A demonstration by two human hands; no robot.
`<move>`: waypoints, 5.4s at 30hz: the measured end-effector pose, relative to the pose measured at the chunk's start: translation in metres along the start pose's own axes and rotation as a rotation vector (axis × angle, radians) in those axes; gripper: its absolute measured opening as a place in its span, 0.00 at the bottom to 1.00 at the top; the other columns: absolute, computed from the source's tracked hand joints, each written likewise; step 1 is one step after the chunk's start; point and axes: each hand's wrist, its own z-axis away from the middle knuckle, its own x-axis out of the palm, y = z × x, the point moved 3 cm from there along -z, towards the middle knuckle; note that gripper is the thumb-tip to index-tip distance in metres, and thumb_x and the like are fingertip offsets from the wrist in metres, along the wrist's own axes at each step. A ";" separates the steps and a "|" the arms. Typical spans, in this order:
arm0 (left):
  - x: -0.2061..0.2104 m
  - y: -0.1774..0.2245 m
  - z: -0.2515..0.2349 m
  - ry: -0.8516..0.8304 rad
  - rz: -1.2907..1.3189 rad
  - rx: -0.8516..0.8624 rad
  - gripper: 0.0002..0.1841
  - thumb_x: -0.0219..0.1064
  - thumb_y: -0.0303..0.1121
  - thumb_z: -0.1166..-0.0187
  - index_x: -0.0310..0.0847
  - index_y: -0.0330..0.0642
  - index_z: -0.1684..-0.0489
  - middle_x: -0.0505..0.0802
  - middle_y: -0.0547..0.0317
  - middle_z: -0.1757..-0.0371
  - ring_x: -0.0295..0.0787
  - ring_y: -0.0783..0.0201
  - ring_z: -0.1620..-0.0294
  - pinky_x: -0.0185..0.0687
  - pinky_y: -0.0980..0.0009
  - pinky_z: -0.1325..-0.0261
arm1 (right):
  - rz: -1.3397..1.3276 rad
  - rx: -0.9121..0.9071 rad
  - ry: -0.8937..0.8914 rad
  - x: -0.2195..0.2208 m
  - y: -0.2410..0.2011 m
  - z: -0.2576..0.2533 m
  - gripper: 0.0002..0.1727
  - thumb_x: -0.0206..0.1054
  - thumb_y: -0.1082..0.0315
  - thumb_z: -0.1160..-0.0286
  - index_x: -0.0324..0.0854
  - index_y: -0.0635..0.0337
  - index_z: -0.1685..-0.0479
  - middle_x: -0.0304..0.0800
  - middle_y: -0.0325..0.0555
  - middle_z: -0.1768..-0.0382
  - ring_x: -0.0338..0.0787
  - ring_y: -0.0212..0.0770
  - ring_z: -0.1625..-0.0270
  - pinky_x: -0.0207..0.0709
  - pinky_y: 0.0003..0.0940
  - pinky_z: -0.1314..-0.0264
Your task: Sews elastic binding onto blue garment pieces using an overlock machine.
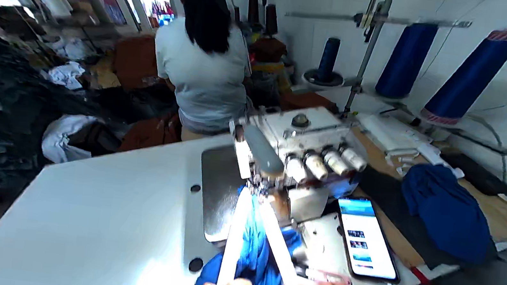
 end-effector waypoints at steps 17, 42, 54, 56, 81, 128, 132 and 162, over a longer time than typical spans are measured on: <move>-0.007 -0.026 -0.017 0.046 -0.270 0.251 0.28 0.53 0.64 0.15 0.89 0.50 0.64 0.94 0.59 0.56 0.88 0.64 0.52 0.74 0.64 0.42 | -0.065 -0.090 -0.039 -0.015 0.005 -0.004 0.17 0.53 0.63 0.10 0.84 0.59 0.64 0.86 0.44 0.76 0.86 0.38 0.67 0.63 0.41 0.28; -0.008 -0.048 -0.011 0.217 -0.111 0.216 0.13 0.54 0.41 0.08 0.79 0.61 0.32 0.84 0.64 0.26 0.72 0.64 0.18 0.61 0.57 0.14 | -0.023 -0.034 -0.276 -0.019 0.013 0.005 0.20 0.55 0.63 0.13 0.84 0.63 0.72 0.80 0.53 0.75 0.84 0.51 0.64 0.66 0.54 0.34; -0.031 -0.074 -0.089 0.041 -0.077 0.419 0.16 0.54 0.38 0.11 0.92 0.52 0.58 0.94 0.68 0.43 0.83 0.69 0.28 0.64 0.58 0.15 | 0.166 -0.005 0.148 -0.020 0.011 -0.014 0.33 0.73 0.36 0.31 0.81 0.46 0.33 0.78 0.57 0.33 0.76 0.49 0.27 0.66 0.46 0.23; -0.031 -0.073 -0.098 -0.001 -0.023 0.432 0.16 0.54 0.38 0.11 0.91 0.49 0.60 0.94 0.67 0.52 0.86 0.70 0.36 0.65 0.61 0.18 | 0.214 -0.044 0.261 -0.015 -0.004 -0.029 0.35 0.72 0.33 0.33 0.76 0.43 0.31 0.75 0.47 0.33 0.71 0.42 0.25 0.59 0.40 0.20; -0.034 -0.078 -0.131 -0.232 0.166 0.195 0.17 0.57 0.34 0.17 0.84 0.41 0.77 0.82 0.65 0.78 0.78 0.74 0.71 0.68 0.76 0.64 | -0.105 0.095 0.231 0.053 -0.021 -0.071 0.09 0.70 0.68 0.29 0.95 0.62 0.65 0.95 0.52 0.59 0.91 0.45 0.47 0.77 0.44 0.33; -0.038 -0.089 -0.128 -0.223 0.561 0.036 0.09 0.66 0.37 0.20 0.88 0.45 0.67 0.88 0.75 0.70 0.80 0.89 0.68 0.75 0.91 0.64 | -0.236 -0.100 0.234 0.012 0.006 -0.101 0.16 0.77 0.59 0.31 0.91 0.63 0.53 0.90 0.49 0.51 0.87 0.25 0.49 0.82 0.15 0.49; -0.036 -0.090 -0.126 -0.240 0.549 0.010 0.10 0.63 0.37 0.16 0.87 0.46 0.66 0.87 0.75 0.71 0.80 0.88 0.68 0.76 0.90 0.63 | -0.205 -0.072 0.303 0.018 0.010 -0.096 0.08 0.77 0.66 0.30 0.91 0.62 0.61 0.90 0.47 0.57 0.88 0.26 0.51 0.82 0.15 0.48; -0.024 -0.098 -0.112 -0.110 0.652 0.124 0.06 0.77 0.34 0.29 0.88 0.43 0.64 0.91 0.69 0.62 0.87 0.82 0.59 0.86 0.84 0.56 | -0.318 -0.120 0.265 0.021 0.011 -0.101 0.06 0.75 0.69 0.28 0.91 0.64 0.61 0.89 0.46 0.57 0.87 0.25 0.51 0.81 0.13 0.46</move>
